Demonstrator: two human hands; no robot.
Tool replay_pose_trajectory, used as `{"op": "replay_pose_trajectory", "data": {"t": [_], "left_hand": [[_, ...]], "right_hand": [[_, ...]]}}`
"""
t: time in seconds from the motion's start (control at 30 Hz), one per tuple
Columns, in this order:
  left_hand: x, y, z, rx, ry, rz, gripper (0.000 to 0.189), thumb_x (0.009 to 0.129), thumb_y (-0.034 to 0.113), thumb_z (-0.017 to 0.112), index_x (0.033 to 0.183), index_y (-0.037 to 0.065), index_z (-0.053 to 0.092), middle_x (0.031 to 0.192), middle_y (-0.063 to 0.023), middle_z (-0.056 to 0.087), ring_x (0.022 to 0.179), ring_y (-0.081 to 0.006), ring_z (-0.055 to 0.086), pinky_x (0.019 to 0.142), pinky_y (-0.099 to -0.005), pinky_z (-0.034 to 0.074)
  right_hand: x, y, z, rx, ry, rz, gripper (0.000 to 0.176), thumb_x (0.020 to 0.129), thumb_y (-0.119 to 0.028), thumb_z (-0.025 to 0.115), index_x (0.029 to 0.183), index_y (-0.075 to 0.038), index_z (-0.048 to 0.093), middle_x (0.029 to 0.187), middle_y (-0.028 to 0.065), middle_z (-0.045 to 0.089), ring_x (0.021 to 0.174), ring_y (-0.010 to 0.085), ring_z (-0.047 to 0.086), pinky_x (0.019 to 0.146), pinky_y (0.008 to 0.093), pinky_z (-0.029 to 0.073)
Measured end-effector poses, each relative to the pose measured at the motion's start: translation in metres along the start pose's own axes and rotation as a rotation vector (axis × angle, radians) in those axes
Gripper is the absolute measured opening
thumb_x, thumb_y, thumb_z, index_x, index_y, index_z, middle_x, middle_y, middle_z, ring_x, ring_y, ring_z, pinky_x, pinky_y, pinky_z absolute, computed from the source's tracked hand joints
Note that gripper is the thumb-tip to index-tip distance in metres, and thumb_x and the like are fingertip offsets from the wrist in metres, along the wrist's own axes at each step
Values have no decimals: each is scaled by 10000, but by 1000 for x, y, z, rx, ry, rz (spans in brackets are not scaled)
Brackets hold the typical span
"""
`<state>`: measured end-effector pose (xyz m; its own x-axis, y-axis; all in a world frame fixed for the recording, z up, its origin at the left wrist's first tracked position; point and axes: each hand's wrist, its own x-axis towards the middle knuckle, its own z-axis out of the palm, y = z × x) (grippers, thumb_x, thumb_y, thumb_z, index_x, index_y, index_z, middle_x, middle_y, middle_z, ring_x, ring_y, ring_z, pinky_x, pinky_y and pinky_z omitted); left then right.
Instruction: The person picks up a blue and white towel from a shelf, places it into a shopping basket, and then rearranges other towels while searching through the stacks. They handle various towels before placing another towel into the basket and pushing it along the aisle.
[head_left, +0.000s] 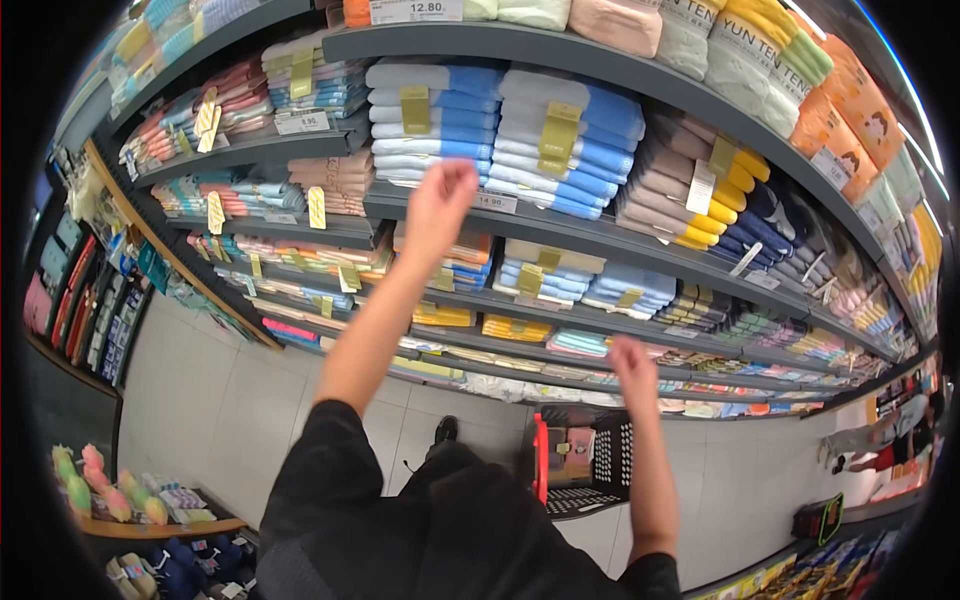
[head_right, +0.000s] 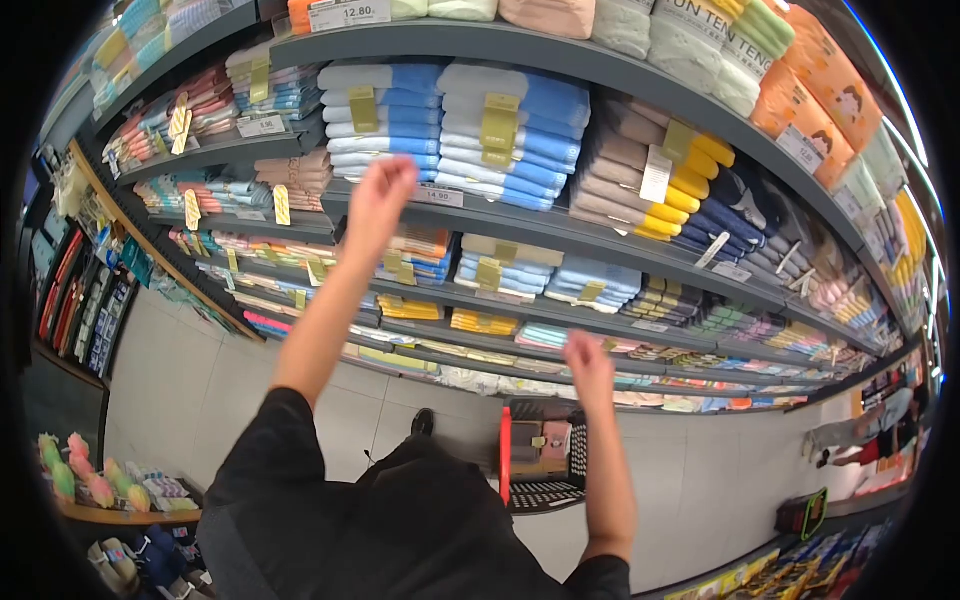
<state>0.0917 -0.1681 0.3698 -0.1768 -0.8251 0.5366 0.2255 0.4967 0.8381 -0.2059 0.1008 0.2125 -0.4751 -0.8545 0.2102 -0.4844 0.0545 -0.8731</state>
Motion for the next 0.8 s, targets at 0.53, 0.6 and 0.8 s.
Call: {"op": "replay_pose_trajectory", "data": {"t": [0.53,0.6,0.8], "left_hand": [[109,52,22,998,-255,324,750,783,151,762,1439,90,402,932,-157,699,836,-375,686,746,-482,549],[117,53,20,1054,-269,362,682,811,180,748,1410,90,434,884,-144,720,811,-381,689,725,-482,550],[160,58,27,844,-242,427,305,908,269,682,1084,22,651,883,-119,739,742,-245,720,731,-381,553]], "right_hand": [[221,-280,7,-790,264,-482,636,818,-201,700,1411,-160,474,1369,207,518,1091,413,612,890,489,534],[235,-276,12,-794,234,-508,669,815,-231,709,1426,-142,453,1434,239,458,1172,430,565,927,503,511],[267,-267,0,-745,333,-591,571,816,-289,684,1297,-12,552,1222,285,605,1128,453,572,960,473,489]]}}
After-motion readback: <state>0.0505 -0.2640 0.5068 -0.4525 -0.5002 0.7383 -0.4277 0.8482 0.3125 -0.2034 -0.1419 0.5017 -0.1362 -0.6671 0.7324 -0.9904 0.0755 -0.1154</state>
